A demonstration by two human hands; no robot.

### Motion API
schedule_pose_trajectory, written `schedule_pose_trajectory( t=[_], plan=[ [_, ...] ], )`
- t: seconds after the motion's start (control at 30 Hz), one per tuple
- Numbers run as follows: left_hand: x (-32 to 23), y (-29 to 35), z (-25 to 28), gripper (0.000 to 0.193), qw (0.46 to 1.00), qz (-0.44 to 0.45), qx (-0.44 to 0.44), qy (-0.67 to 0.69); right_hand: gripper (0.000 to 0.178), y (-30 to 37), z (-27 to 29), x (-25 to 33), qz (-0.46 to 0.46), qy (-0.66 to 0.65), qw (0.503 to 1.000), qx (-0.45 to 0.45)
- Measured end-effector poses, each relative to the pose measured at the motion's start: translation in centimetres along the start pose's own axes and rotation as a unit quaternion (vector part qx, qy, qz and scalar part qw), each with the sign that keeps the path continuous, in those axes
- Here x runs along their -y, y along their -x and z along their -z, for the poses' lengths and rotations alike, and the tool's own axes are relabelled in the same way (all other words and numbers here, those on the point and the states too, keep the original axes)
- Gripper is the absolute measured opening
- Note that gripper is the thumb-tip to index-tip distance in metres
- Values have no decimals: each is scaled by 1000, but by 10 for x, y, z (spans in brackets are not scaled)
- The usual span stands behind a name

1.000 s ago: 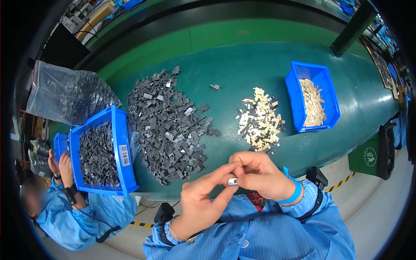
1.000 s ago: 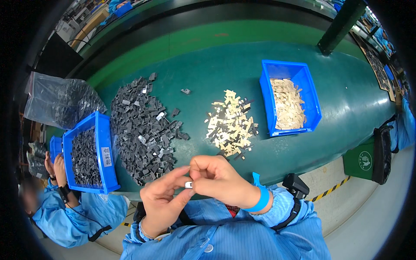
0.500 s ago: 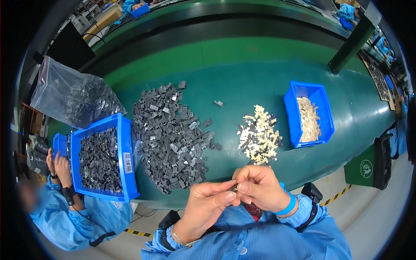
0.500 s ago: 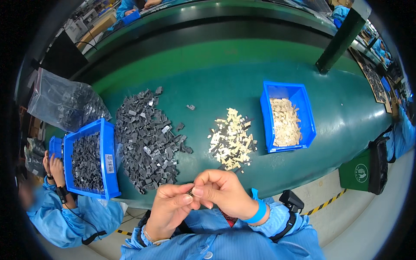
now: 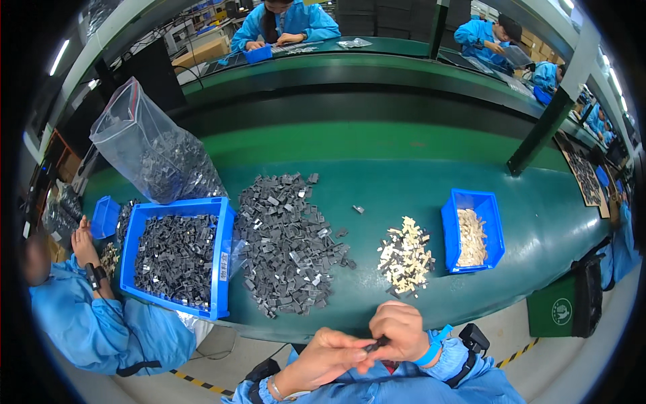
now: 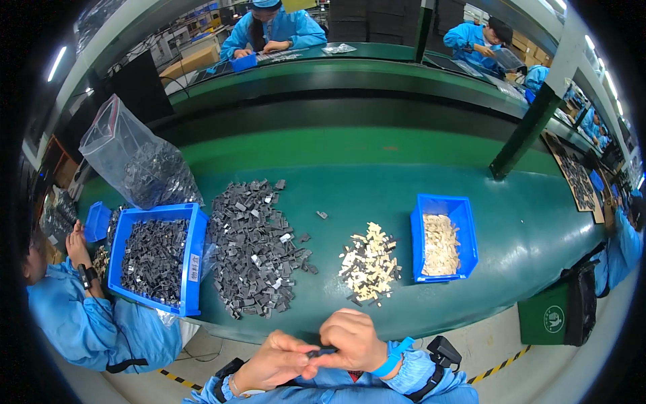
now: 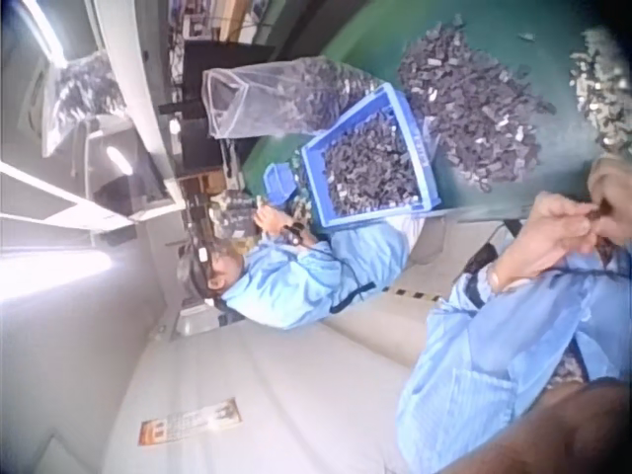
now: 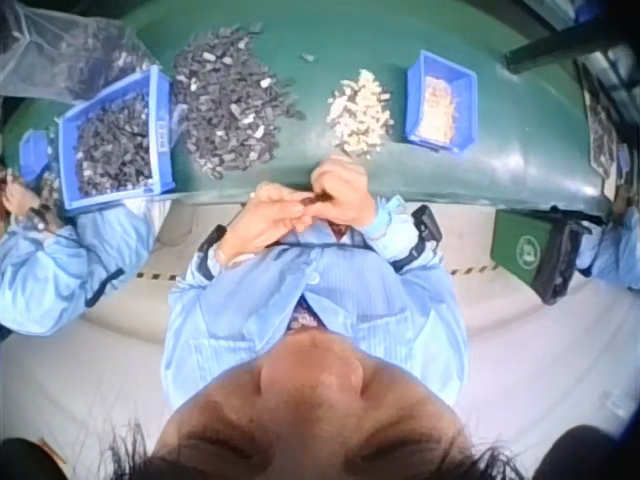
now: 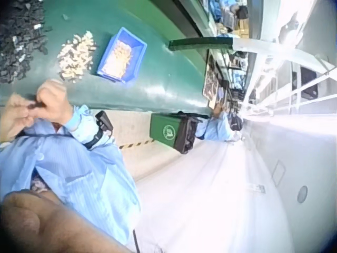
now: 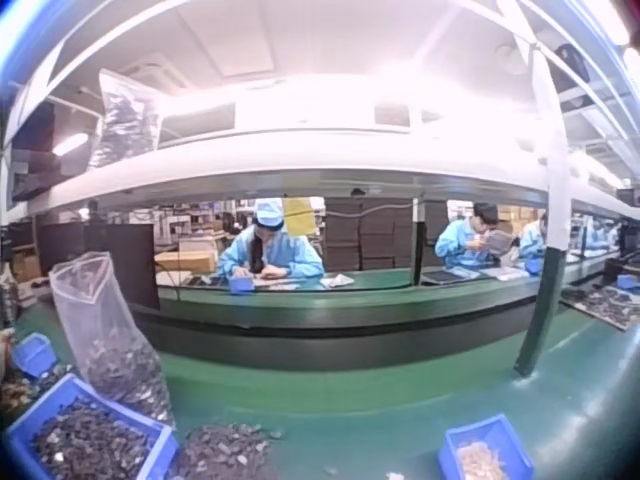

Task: Assemble small plastic and rubber components into sub-assemblies at a factory workstation.

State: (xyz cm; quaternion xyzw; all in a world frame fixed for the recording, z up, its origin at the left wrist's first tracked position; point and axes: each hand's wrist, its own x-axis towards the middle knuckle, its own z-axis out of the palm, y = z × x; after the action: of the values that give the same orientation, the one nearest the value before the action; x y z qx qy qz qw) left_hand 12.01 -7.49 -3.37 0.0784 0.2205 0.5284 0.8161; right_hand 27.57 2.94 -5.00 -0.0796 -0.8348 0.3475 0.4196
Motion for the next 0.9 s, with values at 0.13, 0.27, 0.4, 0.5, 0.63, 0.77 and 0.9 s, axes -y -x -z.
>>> schedule_pose_trajectory(
  t=[0.13,0.27,0.4,0.5,0.63,0.77,0.9],
  plan=[
    [-4,27,3,17,988,-33,83,-126,42,2,2,10,16,16,997,79],
    [-43,64,-15,17,821,-337,-57,-456,26,-7,35,19,36,169,985,10],
    [-99,99,4,22,490,-633,-269,-536,16,-22,75,32,-10,293,956,-20],
    [-141,101,26,37,387,-525,-414,-635,12,-15,81,33,-94,327,940,6],
    [-151,93,68,51,212,-360,-430,-801,13,9,78,17,-138,358,920,76],
    [-131,89,75,39,245,-412,-438,-761,14,15,68,6,-162,340,922,90],
    [-128,85,87,28,220,-476,-438,-730,15,7,56,-10,-129,314,935,106]
  ],
)
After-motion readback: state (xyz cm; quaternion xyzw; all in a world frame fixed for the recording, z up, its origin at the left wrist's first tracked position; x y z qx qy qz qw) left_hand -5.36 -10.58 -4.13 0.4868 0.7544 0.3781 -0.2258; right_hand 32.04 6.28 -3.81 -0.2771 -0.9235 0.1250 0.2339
